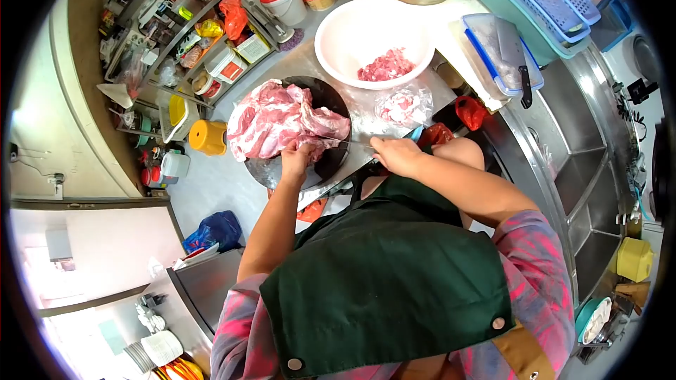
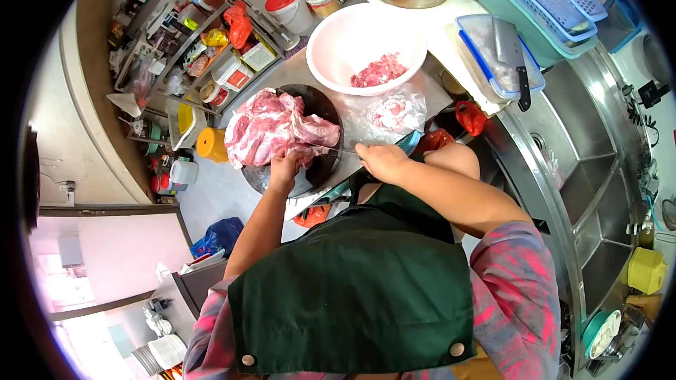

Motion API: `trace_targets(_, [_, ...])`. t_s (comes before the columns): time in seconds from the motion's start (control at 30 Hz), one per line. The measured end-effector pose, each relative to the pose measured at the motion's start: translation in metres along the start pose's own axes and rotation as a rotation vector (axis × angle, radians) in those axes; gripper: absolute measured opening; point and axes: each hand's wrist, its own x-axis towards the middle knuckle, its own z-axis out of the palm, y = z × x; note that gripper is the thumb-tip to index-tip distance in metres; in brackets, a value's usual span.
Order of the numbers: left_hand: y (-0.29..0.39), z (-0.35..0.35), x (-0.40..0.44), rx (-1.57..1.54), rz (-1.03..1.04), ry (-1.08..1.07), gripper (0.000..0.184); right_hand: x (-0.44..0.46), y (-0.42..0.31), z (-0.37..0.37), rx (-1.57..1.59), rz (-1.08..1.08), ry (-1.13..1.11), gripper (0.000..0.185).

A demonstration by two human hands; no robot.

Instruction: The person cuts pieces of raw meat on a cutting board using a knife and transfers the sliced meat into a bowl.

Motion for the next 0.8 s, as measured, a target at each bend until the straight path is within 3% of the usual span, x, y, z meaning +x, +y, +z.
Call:
trace_targets(0.2, [-0.017, -0.009, -0.019, 0.318, 0.19, -0.096, 0.018, -0.017, 0.025, -0.025, -0.13, -0.023, -0.049, 0.02])
trace_targets(0.4, [-0.032, -0.01, -0.02, 0.379, 0.2, -0.08, 0.021, 0.0, -0.011, -0.023, 0.032, -0.172, 0.249, 0.02])
trace_targets(0.47, [-0.02, 0.003, -0.027, 0.389, 0.198, -0.07, 0.02, 0.016, -0.039, -0.01, 0.004, -0.104, 0.166, 0.019])
trace_targets(0.6, [-0.005, -0.006, -0.025, 0.376, 0.15, -0.094, 0.019, 0.02, -0.023, 0.017, -0.011, -0.033, 0.165, 0.017])
trace_targets(0.8, [-0.01, -0.01, -0.035, 0.42, 0.246, -0.104, 0.019, -0.009, 0.005, -0.021, -0.097, 0.037, -0.056, 0.019])
